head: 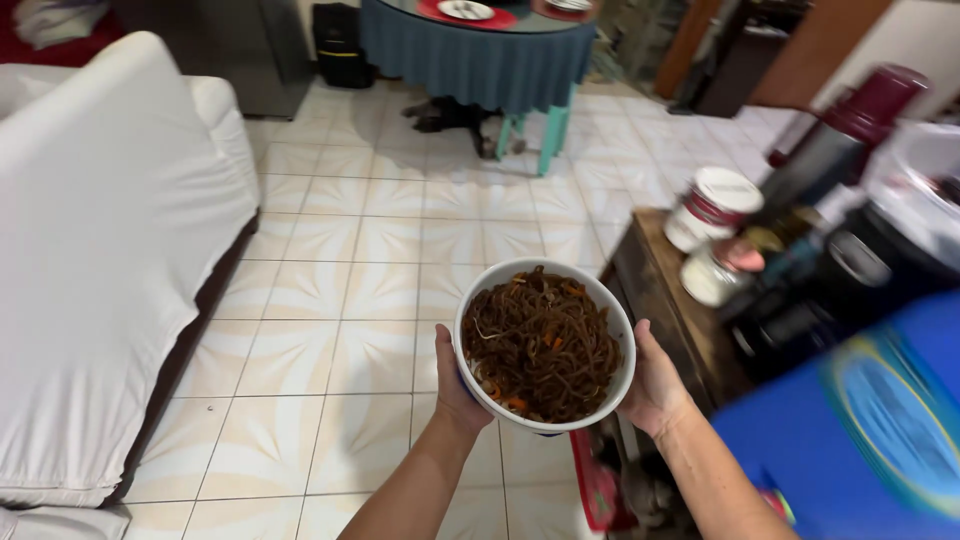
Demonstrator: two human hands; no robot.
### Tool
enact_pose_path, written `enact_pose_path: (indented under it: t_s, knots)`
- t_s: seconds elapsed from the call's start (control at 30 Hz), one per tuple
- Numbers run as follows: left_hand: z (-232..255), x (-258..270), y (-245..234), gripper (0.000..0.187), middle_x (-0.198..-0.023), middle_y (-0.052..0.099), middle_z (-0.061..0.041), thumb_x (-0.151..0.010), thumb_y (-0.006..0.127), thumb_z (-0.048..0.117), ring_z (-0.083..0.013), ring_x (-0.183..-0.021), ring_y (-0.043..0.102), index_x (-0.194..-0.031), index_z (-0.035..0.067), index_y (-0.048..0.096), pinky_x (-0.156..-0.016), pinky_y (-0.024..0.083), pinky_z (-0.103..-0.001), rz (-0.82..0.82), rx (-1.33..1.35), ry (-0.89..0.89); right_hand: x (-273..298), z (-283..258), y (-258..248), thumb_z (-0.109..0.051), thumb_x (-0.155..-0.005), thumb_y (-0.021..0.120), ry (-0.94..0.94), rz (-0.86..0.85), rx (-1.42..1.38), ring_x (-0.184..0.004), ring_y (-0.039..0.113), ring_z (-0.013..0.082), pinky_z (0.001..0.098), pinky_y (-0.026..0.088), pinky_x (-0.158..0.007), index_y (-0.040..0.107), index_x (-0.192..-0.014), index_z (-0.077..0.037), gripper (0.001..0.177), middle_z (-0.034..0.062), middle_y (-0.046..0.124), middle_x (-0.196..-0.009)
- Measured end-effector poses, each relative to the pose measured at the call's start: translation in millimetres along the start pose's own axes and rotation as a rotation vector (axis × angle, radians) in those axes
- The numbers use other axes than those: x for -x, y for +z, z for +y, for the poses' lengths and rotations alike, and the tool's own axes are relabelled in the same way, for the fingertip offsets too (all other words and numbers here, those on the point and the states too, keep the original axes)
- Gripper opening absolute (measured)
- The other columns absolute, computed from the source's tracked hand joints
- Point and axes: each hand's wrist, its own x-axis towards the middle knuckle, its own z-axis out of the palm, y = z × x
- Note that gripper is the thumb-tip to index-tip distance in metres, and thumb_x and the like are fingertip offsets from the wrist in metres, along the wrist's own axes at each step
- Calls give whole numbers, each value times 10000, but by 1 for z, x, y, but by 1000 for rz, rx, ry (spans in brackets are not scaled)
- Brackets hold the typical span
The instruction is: Setting a dining table with placemats, plates, and cutlery, then serving a bowl of noodles.
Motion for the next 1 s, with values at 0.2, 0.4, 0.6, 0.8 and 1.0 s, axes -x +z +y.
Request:
enact_pose_path:
  t_s: [0.2, 0.4, 0.6, 0.8, 1.0]
  knots:
    - [73, -76, -21, 997, -1564, 474, -164, -872, 224, 851, -382, -1408, 469, -1551, 152, 435, -1148, 420, -530, -70, 7, 112, -89, -43, 67, -644, -998, 273, 66, -9, -12, -1383, 498, 359, 560, 363, -1149, 511, -1473, -113, 751, 155, 543, -1511]
    - [171, -163, -24, 1043, -1573, 451, -191, -858, 191, 867, -413, -1414, 449, -1554, 125, 419, -1156, 392, -555, -77, -44, 95, -196, -84, 131, -703, -978, 281, 121, 92, 62, -1380, 503, 399, 580, 328, -1149, 549, -1460, -103, 816, 183, 580, -1495]
    - [265, -255, -9, 1061, -1546, 477, -182, -839, 153, 887, -406, -1391, 461, -1533, 137, 438, -1127, 403, -548, 62, -55, 16, -316, -132, 171, -726, -975, 319, 81, 109, 70, -1374, 513, 372, 552, 350, -1158, 544, -1453, -95, 822, 177, 577, -1489]
    - [324, -354, -10, 1010, -1538, 508, -154, -872, 126, 842, -372, -1396, 490, -1530, 150, 455, -1126, 449, -509, 35, -121, 103, -404, -185, 212, -707, -976, 280, 14, 58, 105, -1331, 541, 330, 521, 402, -1119, 561, -1437, -119, 798, 140, 612, -1441]
    - [374, -460, -8, 1005, -1538, 511, -154, -874, 109, 841, -364, -1396, 493, -1524, 160, 463, -1122, 447, -504, 101, -142, 101, -502, -249, 240, -689, -986, 276, -10, 48, 96, -1323, 552, 324, 533, 413, -1118, 535, -1449, -112, 783, 140, 607, -1430]
